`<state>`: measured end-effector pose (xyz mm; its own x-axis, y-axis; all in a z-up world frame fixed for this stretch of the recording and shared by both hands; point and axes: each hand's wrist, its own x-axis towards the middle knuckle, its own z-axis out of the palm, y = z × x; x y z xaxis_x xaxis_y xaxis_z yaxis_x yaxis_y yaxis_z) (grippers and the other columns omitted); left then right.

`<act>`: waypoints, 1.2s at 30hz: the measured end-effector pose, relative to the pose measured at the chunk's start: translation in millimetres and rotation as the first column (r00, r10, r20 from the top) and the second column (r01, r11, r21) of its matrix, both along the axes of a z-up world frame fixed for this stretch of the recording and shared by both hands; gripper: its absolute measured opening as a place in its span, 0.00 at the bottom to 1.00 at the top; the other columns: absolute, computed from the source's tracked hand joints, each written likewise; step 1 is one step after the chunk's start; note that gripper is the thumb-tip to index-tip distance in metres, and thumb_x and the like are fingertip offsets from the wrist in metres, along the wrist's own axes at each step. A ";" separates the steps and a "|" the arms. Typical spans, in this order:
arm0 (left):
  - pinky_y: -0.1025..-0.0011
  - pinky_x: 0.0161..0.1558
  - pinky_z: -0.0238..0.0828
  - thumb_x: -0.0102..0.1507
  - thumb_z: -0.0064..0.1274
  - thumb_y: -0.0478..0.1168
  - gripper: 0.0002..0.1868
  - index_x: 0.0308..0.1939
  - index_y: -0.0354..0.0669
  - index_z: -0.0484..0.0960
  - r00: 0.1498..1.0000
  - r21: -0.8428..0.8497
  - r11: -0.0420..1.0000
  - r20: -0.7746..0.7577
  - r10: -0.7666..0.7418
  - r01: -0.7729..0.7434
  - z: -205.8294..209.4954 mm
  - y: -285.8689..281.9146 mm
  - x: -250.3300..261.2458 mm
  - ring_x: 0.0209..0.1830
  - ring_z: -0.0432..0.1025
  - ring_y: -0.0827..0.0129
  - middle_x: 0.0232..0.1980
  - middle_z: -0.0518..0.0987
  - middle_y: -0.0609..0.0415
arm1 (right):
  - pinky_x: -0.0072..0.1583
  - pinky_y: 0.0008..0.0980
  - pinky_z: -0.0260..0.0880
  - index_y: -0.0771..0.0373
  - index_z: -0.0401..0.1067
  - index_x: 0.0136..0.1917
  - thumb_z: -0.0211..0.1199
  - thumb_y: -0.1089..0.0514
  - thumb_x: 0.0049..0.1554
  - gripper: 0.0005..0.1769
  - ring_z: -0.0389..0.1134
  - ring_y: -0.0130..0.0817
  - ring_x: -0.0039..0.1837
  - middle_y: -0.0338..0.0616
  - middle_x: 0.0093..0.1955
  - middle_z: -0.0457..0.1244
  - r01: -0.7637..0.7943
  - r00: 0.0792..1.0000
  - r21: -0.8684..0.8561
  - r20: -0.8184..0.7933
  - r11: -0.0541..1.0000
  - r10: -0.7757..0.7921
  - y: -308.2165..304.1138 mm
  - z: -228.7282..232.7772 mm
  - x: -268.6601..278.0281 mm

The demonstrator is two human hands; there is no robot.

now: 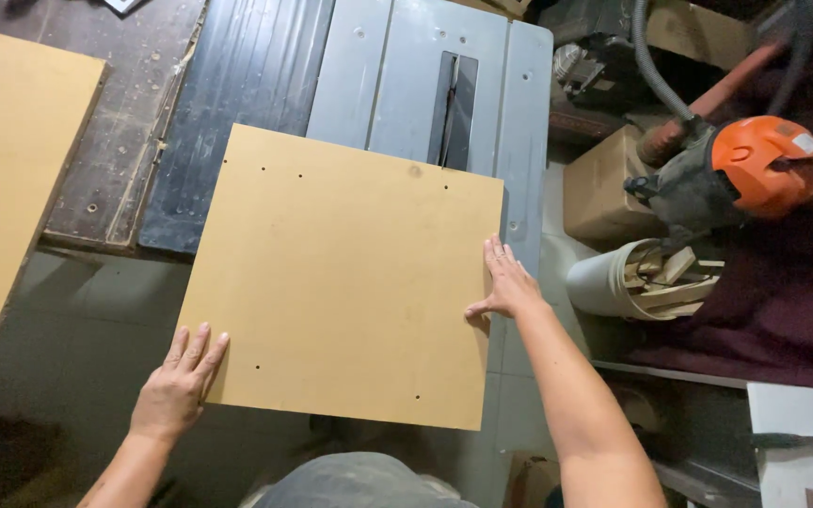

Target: Cutting a wooden board on a table saw and marking measurements with a tape measure and pencil.

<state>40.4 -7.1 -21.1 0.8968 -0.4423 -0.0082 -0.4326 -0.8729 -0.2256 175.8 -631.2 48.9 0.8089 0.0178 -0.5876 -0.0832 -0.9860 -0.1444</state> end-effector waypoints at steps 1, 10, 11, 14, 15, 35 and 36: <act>0.71 0.55 0.82 0.44 0.60 0.37 0.62 0.83 0.65 0.53 1.000 0.000 1.000 0.000 0.000 0.000 0.5 -0.8 0.9 0.86 0.60 0.52 0.87 0.59 0.56 | 0.84 0.47 0.36 0.54 0.22 0.88 0.86 0.28 0.34 0.93 0.24 0.41 0.91 0.38 0.92 0.20 0.000 1.000 0.000 0.000 1.000 0.000 0.3 0.3 1.3; 0.69 0.54 0.84 0.33 0.78 0.42 0.80 0.85 0.67 0.45 0.992 0.053 0.998 -0.115 0.042 -0.036 3.5 -1.6 11.9 0.89 0.53 0.53 0.89 0.51 0.58 | 0.85 0.45 0.36 0.54 0.20 0.87 0.85 0.29 0.37 0.91 0.23 0.39 0.91 0.36 0.92 0.19 0.027 0.999 0.000 -0.045 1.000 -0.027 4.0 10.4 10.5; 0.71 0.51 0.83 0.40 0.68 0.39 0.69 0.84 0.67 0.50 0.998 0.034 0.999 -0.056 0.030 -0.028 2.0 -2.2 13.4 0.88 0.57 0.53 0.89 0.55 0.58 | 0.85 0.45 0.36 0.54 0.20 0.87 0.85 0.29 0.36 0.91 0.23 0.39 0.91 0.37 0.92 0.19 0.027 0.999 0.002 -0.039 1.000 -0.026 3.1 8.9 11.8; 0.73 0.50 0.83 0.39 0.67 0.40 0.69 0.84 0.67 0.52 1.000 0.042 0.999 -0.006 0.007 -0.007 0.8 -2.3 16.9 0.87 0.59 0.54 0.88 0.58 0.57 | 0.84 0.45 0.37 0.53 0.21 0.87 0.85 0.29 0.36 0.91 0.23 0.38 0.91 0.36 0.92 0.19 0.038 0.998 0.004 -0.045 0.999 -0.038 4.2 13.9 14.4; 0.73 0.52 0.83 0.30 0.75 0.44 0.79 0.84 0.66 0.50 1.000 0.068 0.998 -0.014 -0.004 0.005 0.6 -1.7 18.3 0.87 0.58 0.53 0.88 0.57 0.56 | 0.84 0.45 0.37 0.53 0.21 0.88 0.85 0.30 0.37 0.90 0.23 0.37 0.91 0.34 0.92 0.18 0.050 0.997 0.003 -0.054 0.999 -0.050 5.6 17.2 15.6; 0.71 0.47 0.84 0.49 0.57 0.34 0.56 0.82 0.67 0.58 0.999 0.001 1.000 0.042 0.003 -0.003 1.8 -11.3 49.1 0.85 0.64 0.53 0.85 0.64 0.57 | 0.84 0.48 0.37 0.55 0.21 0.87 0.85 0.31 0.38 0.89 0.20 0.41 0.91 0.38 0.91 0.18 0.035 0.998 0.006 -0.060 0.999 -0.035 -0.9 14.1 45.4; 0.71 0.47 0.84 0.51 0.54 0.35 0.53 0.82 0.66 0.59 0.998 -0.009 1.000 0.065 -0.004 0.005 0.9 -11.4 50.9 0.84 0.65 0.53 0.85 0.65 0.57 | 0.84 0.49 0.36 0.55 0.20 0.87 0.85 0.32 0.40 0.89 0.19 0.41 0.91 0.37 0.91 0.17 0.042 0.996 0.000 -0.079 0.999 -0.042 0.4 16.5 47.1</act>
<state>91.3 -18.5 -20.2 0.8934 -0.4460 0.0539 -0.4211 -0.8732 -0.2453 222.9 -630.8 65.3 0.7600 -0.0139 -0.6497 -0.1354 -0.9812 -0.1374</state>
